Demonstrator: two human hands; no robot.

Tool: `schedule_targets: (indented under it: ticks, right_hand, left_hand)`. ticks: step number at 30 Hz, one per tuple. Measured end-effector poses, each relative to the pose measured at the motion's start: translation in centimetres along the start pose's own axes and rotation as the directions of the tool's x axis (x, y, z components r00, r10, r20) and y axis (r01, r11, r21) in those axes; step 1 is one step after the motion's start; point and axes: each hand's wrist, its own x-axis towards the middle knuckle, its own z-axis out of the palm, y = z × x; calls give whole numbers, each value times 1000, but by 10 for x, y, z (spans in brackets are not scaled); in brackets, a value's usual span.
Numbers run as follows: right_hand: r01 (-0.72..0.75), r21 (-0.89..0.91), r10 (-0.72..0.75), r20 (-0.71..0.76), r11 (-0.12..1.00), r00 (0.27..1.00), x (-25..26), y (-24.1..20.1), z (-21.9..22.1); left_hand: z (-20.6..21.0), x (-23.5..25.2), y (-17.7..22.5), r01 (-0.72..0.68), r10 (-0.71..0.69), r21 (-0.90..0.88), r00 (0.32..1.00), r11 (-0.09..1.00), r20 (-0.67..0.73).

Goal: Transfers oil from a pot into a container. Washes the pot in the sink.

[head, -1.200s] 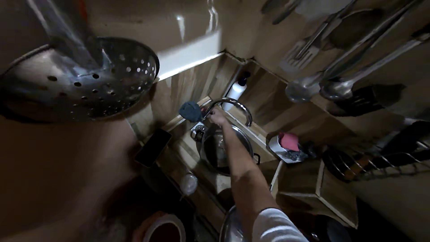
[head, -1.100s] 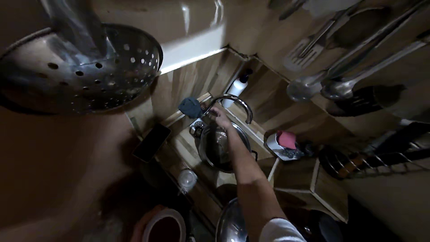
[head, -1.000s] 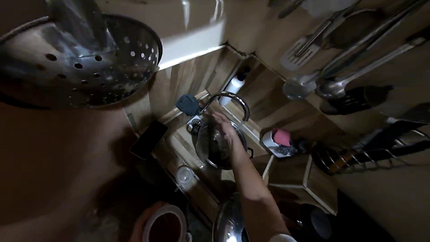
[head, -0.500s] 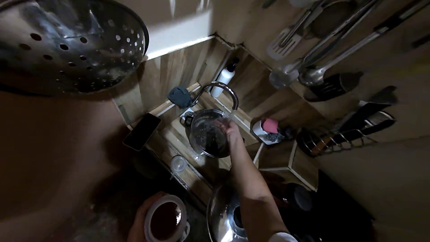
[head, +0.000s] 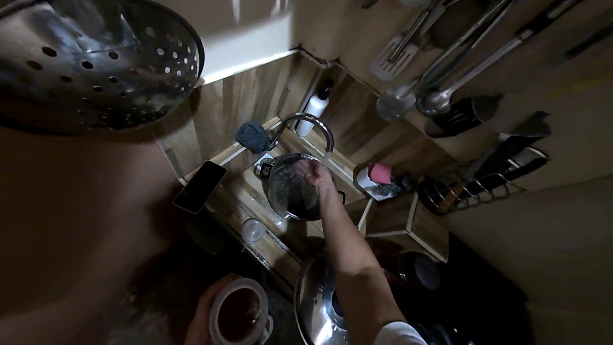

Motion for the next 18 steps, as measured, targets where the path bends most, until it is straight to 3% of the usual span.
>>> schedule_targets:
  ticks: [8, 12, 14, 16, 17, 18]
  right_hand:
    - [51, 73, -62, 161, 996, 985, -7, 15, -6]
    - [35, -187, 17, 270, 982, 963, -10, 33, -20]
    - [-3, -500, 166, 281, 866, 945, -19, 36, -31]
    - [-47, -786, 341, 213, 616, 916, -26, 38, -46]
    - [-37, -893, 397, 162, 448, 904, -27, 36, -52]
    - [14, -961, 423, 135, 276, 896, -29, 35, -59]
  left_hand:
    - [4, -2, 10, 64, -62, 76, 998, 995, -26]
    - [0, -2, 5, 18, -15, 142, 1000, 990, -16]
    - [0, 2, 6, 7, -6, 89, 1000, 996, -2]
    - [5, 9, 15, 101, -105, -187, 994, 977, -12]
    - [8, 14, 19, 200, -216, -398, 976, 895, 4]
    - [13, 22, 27, 338, -407, -649, 912, 682, 47]
